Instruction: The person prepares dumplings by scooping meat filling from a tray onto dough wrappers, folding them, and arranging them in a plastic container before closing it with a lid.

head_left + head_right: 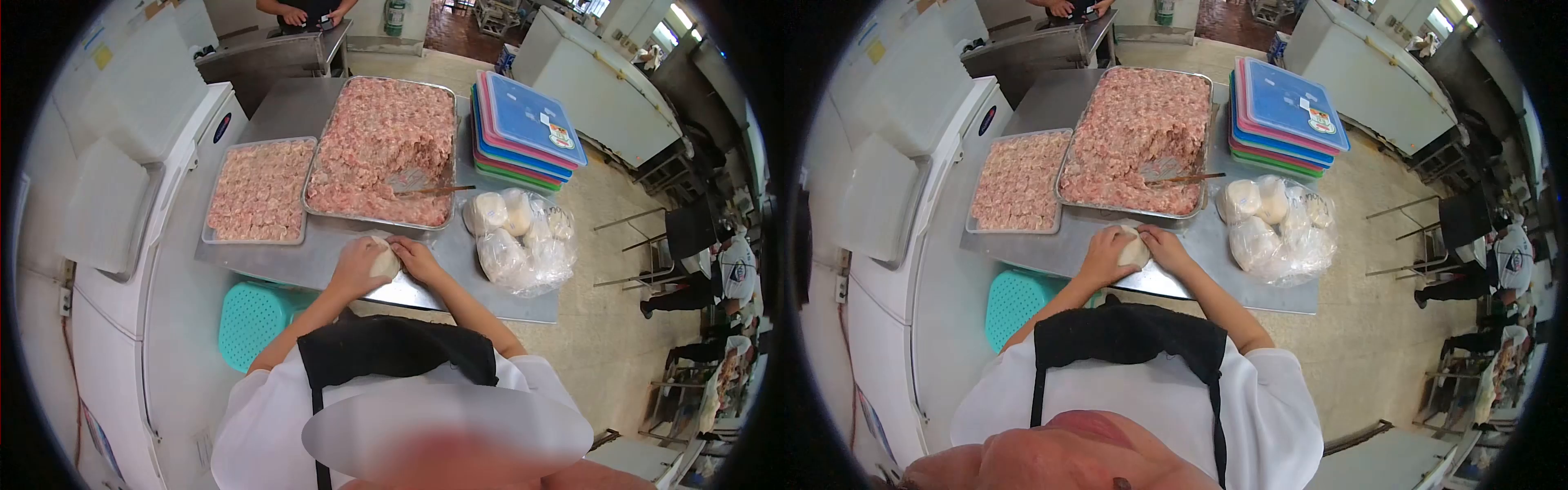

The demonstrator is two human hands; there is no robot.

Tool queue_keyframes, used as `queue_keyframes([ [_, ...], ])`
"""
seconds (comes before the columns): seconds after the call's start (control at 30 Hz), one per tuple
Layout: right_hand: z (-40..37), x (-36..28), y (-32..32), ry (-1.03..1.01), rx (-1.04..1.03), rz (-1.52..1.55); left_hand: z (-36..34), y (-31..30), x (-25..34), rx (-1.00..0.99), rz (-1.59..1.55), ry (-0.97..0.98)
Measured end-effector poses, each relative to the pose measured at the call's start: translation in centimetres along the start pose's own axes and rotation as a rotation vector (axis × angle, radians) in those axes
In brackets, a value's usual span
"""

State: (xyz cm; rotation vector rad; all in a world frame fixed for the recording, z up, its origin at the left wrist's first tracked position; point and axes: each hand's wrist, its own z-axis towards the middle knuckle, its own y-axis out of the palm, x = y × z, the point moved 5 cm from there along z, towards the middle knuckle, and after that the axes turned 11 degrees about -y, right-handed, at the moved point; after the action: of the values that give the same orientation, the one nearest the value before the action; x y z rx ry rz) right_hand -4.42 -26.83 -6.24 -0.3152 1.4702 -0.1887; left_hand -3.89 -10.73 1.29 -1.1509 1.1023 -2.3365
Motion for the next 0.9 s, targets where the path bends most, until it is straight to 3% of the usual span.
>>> queue_keyframes([
  [0.1, -0.4, -0.7, 0.0, -0.016, 0.001, -0.045, 0.5, 2.6, -4.6, -0.229, -0.102, -0.229],
  [0.2, -0.7, -1.4, 0.3, -0.044, -0.008, -0.139, 1.2, 1.7, -7.2, -0.233, -0.145, -0.411],
  [0.3, -0.9, -1.3, 0.3, -0.060, 0.027, -0.109, 1.1, 0.4, -6.1, -0.325, -0.085, -0.192],
  [0.4, -0.8, -0.5, 0.4, -0.085, 0.067, -0.114, 0.4, -2.3, -1.8, -0.157, 0.066, 0.019],
  [0.6, -0.7, -0.8, 0.3, -0.057, 0.081, -0.135, 0.1, 1.8, -5.9, -0.198, -0.145, -0.187],
  [0.7, -0.5, -0.4, 0.2, 0.066, 0.055, -0.082, 0.3, 1.8, -6.6, -0.233, -0.189, -0.263],
  [0.8, -0.5, 0.1, 0.3, 0.076, 0.063, -0.066, 0.6, 1.0, -6.2, -0.455, -0.245, -0.311],
  [0.9, -0.4, -0.3, 0.2, 0.021, 0.079, -0.116, 0.7, 0.1, -4.3, -0.379, -0.068, -0.183],
])
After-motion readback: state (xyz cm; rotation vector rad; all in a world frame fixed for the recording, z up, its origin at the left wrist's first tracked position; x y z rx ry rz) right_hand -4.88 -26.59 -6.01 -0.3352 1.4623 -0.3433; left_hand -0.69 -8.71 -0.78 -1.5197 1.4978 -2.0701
